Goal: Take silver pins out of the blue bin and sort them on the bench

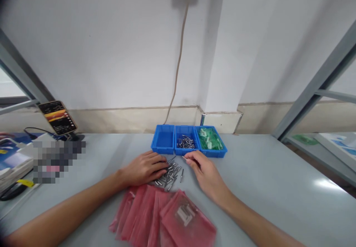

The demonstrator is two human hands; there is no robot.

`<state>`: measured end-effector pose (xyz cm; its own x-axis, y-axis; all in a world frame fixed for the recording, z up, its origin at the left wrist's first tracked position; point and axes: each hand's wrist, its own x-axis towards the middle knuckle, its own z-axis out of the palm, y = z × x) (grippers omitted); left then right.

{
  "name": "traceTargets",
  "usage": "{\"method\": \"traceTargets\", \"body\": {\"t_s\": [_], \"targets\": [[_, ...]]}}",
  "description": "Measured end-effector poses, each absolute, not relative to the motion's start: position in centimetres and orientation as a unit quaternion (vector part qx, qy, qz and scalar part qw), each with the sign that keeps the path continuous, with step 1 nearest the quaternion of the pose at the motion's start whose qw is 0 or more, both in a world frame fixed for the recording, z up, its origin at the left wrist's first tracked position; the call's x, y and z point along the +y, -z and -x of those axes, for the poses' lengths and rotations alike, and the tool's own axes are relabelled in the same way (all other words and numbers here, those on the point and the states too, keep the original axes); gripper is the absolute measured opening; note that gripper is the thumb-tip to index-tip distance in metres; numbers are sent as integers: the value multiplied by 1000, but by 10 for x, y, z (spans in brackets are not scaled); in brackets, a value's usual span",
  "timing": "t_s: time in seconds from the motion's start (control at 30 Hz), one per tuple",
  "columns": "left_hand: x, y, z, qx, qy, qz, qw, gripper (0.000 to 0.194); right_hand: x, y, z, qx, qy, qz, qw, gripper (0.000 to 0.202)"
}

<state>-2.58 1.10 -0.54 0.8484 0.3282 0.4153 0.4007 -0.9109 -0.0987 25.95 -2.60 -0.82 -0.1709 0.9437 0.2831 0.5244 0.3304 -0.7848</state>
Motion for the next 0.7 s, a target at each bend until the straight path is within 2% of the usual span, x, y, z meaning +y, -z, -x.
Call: {"method": "traceTargets", "body": {"t_s": [0.33,0.7], "targets": [[10,4,25,-190,200,956,93,31,-27,9,-257,-696,-327,513,382,27],[10,3,25,-186,206,956,91,31,-30,6,-255,-690,-324,519,386,35]]}}
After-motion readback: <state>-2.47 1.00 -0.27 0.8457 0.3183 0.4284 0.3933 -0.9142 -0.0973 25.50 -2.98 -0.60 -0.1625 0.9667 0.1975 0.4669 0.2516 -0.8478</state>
